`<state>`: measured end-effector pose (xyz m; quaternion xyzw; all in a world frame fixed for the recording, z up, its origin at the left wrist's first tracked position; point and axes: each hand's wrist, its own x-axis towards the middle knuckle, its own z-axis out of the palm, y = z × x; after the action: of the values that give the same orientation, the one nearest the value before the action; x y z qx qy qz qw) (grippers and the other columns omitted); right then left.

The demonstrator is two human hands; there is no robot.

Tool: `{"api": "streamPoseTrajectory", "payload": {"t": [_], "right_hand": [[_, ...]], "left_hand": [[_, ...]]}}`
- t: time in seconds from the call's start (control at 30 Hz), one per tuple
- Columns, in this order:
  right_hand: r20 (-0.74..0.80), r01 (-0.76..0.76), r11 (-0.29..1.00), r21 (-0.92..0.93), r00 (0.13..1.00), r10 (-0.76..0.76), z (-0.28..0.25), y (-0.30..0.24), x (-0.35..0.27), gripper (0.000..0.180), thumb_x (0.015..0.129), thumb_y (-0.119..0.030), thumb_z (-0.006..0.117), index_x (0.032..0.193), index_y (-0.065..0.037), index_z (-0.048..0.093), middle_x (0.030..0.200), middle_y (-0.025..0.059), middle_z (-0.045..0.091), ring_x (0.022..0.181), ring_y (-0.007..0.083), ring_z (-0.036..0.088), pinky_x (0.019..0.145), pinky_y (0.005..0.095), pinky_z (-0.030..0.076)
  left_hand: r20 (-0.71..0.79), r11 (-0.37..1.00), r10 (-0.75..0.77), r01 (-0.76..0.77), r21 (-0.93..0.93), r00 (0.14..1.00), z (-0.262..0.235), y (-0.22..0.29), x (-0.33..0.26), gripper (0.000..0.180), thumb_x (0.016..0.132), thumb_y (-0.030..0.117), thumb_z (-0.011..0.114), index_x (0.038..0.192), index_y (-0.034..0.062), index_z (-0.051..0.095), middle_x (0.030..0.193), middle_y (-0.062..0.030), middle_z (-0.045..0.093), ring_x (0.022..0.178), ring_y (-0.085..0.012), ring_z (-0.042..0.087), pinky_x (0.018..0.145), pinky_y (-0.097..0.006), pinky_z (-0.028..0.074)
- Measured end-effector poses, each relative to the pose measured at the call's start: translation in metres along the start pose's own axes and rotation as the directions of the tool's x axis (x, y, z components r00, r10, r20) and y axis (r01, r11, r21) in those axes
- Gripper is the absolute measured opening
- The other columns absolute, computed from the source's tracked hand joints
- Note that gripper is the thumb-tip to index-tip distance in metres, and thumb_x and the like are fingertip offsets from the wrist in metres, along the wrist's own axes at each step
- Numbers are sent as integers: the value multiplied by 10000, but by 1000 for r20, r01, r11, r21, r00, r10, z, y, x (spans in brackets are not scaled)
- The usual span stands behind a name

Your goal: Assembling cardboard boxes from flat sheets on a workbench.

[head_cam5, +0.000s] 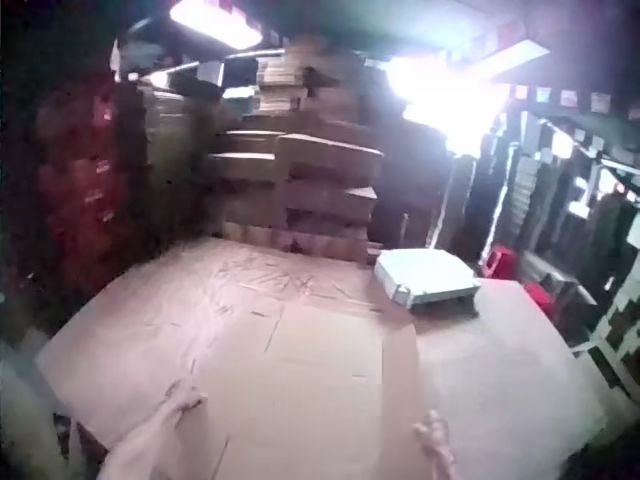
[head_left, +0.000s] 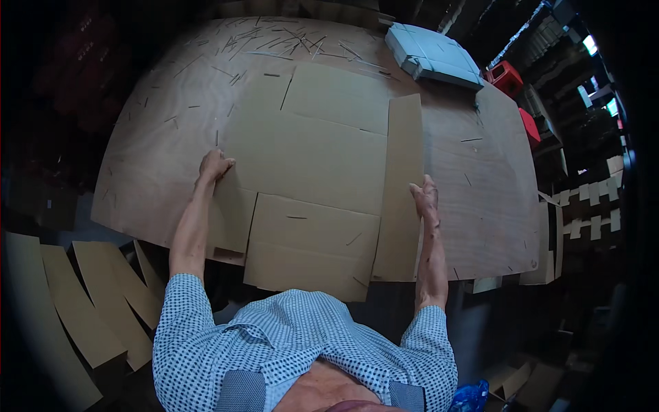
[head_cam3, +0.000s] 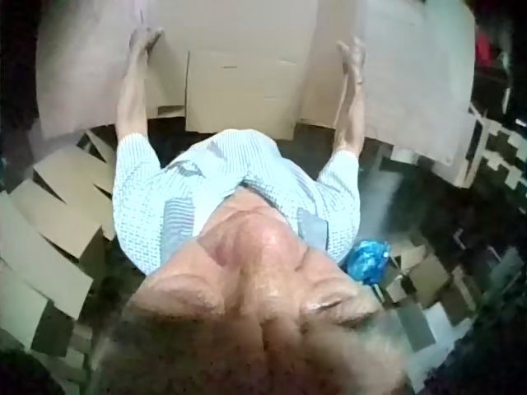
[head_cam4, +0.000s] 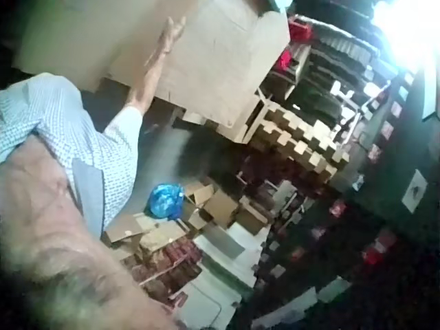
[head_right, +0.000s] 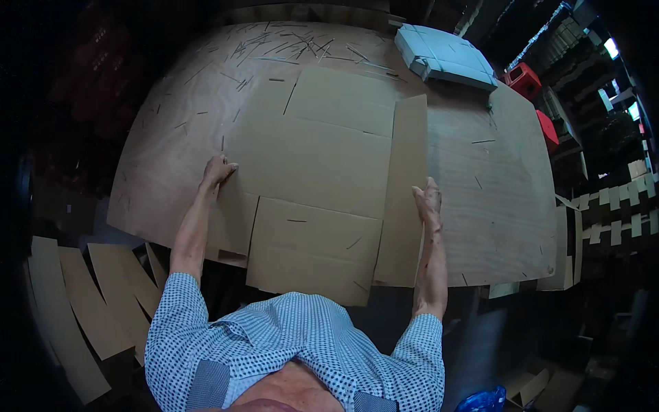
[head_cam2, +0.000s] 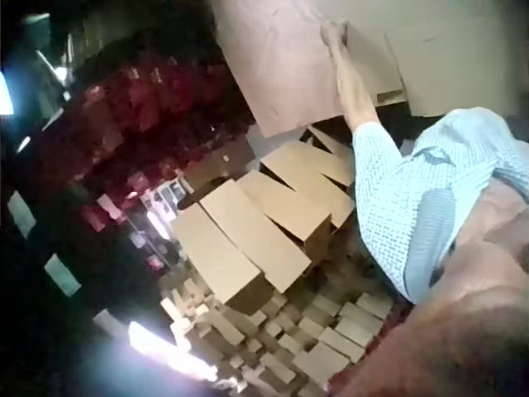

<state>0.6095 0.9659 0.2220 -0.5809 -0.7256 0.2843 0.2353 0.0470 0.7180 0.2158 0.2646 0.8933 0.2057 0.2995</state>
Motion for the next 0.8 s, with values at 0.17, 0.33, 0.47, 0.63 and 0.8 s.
{"api": "streamPoseTrajectory", "payload": {"t": [0.17,0.33,0.47,0.63,0.8], "right_hand": [[61,71,932,-357,997,-53,19,-45,3,262,871,-165,605,1077,-9,651,981,269,696,940,456,672,806,502,547],[304,340,781,-524,931,-201,75,-111,-30,492,923,-151,554,1409,-77,523,1267,245,628,1143,431,623,931,492,513],[423,396,874,-281,869,-258,41,-111,-51,539,918,-170,617,1432,-53,500,1402,247,523,1182,433,589,967,480,498],[698,890,326,-319,454,-554,5,-109,-96,463,782,-172,760,1231,-108,664,1420,131,507,1276,339,540,1157,467,362],[892,873,453,-180,339,-300,-28,-115,-75,199,796,-194,763,976,-111,748,1070,63,709,1164,248,620,1160,419,360]], "left_hand": [[-242,863,456,-359,356,856,48,53,-39,414,869,406,618,992,15,676,894,-217,706,886,-400,681,794,-499,526],[40,821,454,-435,369,890,84,125,-91,539,917,406,608,1364,112,542,1160,-276,646,1095,-415,626,882,-488,499],[345,763,579,-640,91,739,58,96,-99,588,906,379,660,1395,100,488,1272,-282,590,1209,-409,559,1018,-490,454],[451,246,850,-962,119,273,31,66,-119,521,887,360,706,1280,51,561,1191,-226,613,1256,-361,531,1149,-488,367],[409,-222,910,-912,344,-67,15,69,-102,353,902,350,686,1107,76,598,1012,-129,647,1130,-294,609,1072,-452,433]]}}
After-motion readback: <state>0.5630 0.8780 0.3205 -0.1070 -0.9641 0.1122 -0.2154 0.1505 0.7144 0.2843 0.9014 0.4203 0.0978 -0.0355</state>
